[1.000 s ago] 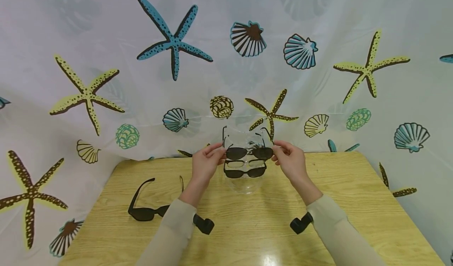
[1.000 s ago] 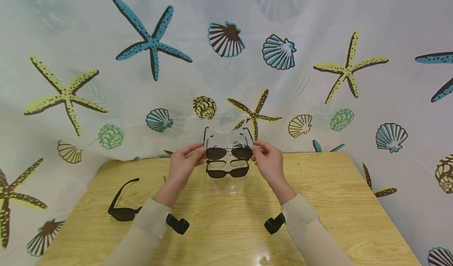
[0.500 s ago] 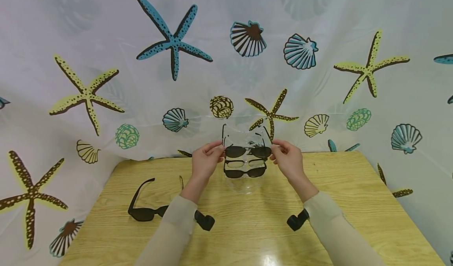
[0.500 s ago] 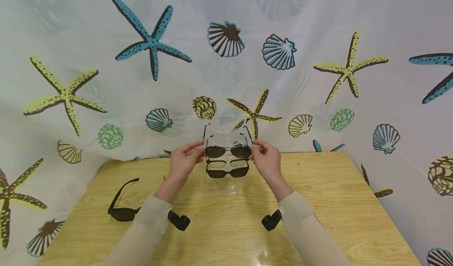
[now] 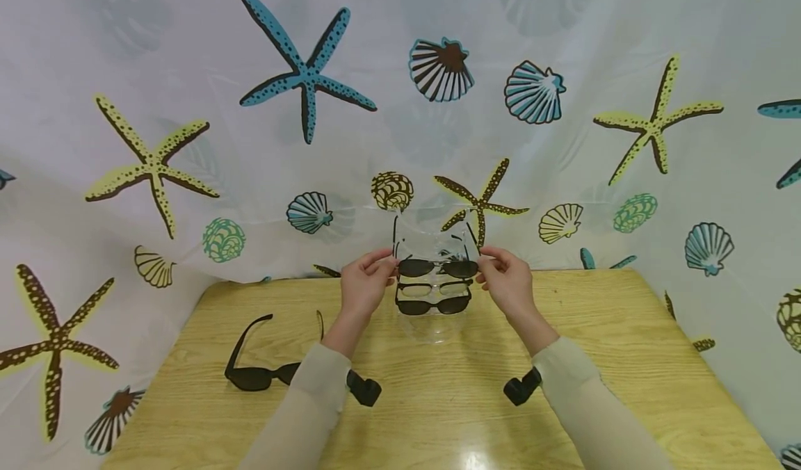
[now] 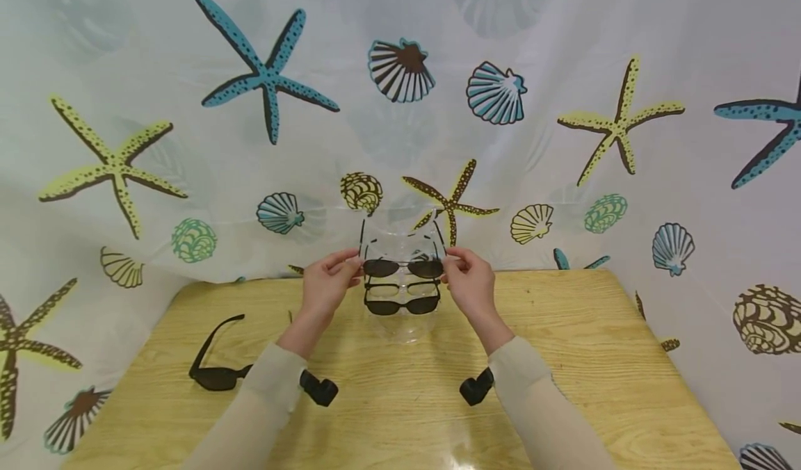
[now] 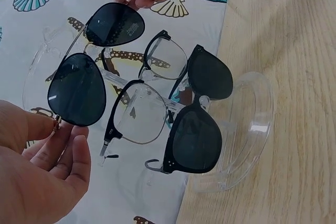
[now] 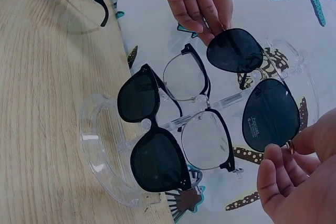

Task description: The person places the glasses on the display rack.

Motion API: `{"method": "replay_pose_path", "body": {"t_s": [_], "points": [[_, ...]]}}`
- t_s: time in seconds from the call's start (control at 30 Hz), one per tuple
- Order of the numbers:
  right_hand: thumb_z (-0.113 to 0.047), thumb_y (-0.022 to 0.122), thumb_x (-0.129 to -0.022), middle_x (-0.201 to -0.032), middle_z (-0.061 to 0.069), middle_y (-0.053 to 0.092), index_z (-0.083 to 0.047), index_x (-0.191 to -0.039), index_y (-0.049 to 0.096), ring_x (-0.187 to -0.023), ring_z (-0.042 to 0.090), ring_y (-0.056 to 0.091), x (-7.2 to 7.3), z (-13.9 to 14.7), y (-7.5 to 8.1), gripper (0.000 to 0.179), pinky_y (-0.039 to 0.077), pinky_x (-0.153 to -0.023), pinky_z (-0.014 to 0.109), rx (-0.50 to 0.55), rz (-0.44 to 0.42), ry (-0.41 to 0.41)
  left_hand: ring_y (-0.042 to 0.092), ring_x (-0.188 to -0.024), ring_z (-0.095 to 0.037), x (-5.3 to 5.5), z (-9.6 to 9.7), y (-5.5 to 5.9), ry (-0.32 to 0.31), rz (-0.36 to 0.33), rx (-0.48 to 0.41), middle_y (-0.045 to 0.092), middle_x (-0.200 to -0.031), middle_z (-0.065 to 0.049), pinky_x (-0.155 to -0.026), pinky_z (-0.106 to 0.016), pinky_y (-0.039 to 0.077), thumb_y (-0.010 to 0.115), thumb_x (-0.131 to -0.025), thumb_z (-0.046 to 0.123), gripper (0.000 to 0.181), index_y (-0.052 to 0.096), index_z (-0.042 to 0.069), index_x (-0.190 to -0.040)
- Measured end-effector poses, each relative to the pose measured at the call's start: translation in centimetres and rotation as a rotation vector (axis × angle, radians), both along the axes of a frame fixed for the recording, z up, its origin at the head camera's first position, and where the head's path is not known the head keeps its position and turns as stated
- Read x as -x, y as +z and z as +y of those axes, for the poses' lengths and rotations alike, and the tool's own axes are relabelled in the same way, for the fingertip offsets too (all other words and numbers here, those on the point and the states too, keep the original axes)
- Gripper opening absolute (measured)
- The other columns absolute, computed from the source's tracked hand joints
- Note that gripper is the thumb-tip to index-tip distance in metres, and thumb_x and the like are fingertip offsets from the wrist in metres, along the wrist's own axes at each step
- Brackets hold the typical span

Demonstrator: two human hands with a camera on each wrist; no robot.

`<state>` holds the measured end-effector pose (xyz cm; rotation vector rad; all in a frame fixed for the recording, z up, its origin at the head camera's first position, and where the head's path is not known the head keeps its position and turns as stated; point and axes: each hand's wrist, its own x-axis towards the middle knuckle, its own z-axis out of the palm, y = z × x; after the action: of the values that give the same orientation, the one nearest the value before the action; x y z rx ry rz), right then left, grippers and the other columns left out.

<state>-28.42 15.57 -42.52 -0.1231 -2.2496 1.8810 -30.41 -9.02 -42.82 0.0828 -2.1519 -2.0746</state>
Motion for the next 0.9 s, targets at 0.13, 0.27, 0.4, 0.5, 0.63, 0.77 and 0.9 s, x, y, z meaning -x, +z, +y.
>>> {"method": "replay_pose_path", "body": {"t_s": [0.13, 0.27, 0.4, 0.5, 0.63, 0.77, 0.9], "points": [[-0.012, 0.061, -0.106, -0.088, 0.011, 0.073, 0.0, -0.136, 0.068, -0.066, 0.003, 0.065, 0.26, -0.06, -0.2, 0.034, 0.058, -0.067, 0.023, 0.005, 0.001, -0.005, 0.077, -0.091, -0.018, 0.09, 0.02, -0.08, 0.004, 0.006, 0.011, 0.08, -0.113, -0.018, -0.077, -0.025, 0.062, 0.069, -0.102, 0.01, 0.027, 0.075, 0.004, -0.128], [-0.012, 0.061, -0.106, -0.09, 0.014, 0.074, 0.0, -0.137, 0.068, -0.065, 0.003, 0.065, 0.37, -0.08, -0.28, 0.034, 0.06, -0.069, 0.027, 0.0, 0.0, -0.006, 0.077, -0.093, -0.021, 0.14, 0.05, -0.08, 0.005, 0.011, 0.018, 0.079, -0.113, -0.02, -0.077, -0.024, 0.062, 0.069, -0.102, 0.009, 0.027, 0.075, 0.003, -0.128], [-0.013, 0.061, -0.106, -0.095, 0.02, 0.074, 0.0, -0.137, 0.068, -0.065, 0.003, 0.065, 0.45, -0.04, -0.28, 0.035, 0.06, -0.069, 0.027, -0.019, 0.007, -0.005, 0.077, -0.095, -0.021, 0.19, 0.08, -0.08, 0.01, 0.017, 0.036, 0.079, -0.113, -0.019, -0.08, -0.027, 0.063, 0.069, -0.103, 0.011, 0.028, 0.075, 0.003, -0.128], [-0.014, 0.061, -0.106, -0.096, 0.022, 0.074, -0.001, -0.138, 0.068, -0.065, 0.002, 0.065, 0.44, 0.0, -0.41, 0.035, 0.06, -0.069, 0.027, -0.049, 0.012, -0.007, 0.077, -0.097, -0.023, 0.12, 0.1, -0.13, 0.011, 0.027, 0.058, 0.079, -0.114, -0.019, -0.082, -0.03, 0.063, 0.068, -0.104, 0.011, 0.028, 0.074, 0.003, -0.129], [-0.016, 0.062, -0.107, -0.097, 0.022, 0.074, -0.003, -0.137, 0.069, -0.065, 0.002, 0.065, 0.42, -0.02, -0.56, 0.033, 0.06, -0.07, 0.028, -0.067, 0.006, -0.011, 0.077, -0.097, -0.023, -0.02, 0.13, -0.21, 0.015, 0.032, 0.073, 0.079, -0.114, -0.019, -0.081, -0.03, 0.063, 0.068, -0.103, 0.011, 0.027, 0.075, 0.004, -0.129], [-0.016, 0.061, -0.107, -0.099, 0.023, 0.074, -0.004, -0.137, 0.069, -0.065, 0.002, 0.065, 0.44, -0.03, -0.7, 0.033, 0.061, -0.071, 0.029, -0.072, 0.012, -0.007, 0.077, -0.096, -0.022, -0.11, 0.15, -0.29, 0.02, 0.042, 0.069, 0.08, -0.113, -0.019, -0.082, -0.031, 0.064, 0.069, -0.103, 0.012, 0.027, 0.075, 0.004, -0.128], [-0.015, 0.061, -0.107, -0.099, 0.022, 0.074, -0.003, -0.137, 0.069, -0.065, 0.001, 0.065, 0.39, -0.01, -0.8, 0.033, 0.059, -0.068, 0.024, -0.07, 0.015, -0.004, 0.077, -0.098, -0.024, -0.16, 0.14, -0.36, 0.021, 0.048, 0.076, 0.08, -0.113, -0.019, -0.082, -0.032, 0.064, 0.069, -0.103, 0.013, 0.027, 0.076, 0.005, -0.127]]}}
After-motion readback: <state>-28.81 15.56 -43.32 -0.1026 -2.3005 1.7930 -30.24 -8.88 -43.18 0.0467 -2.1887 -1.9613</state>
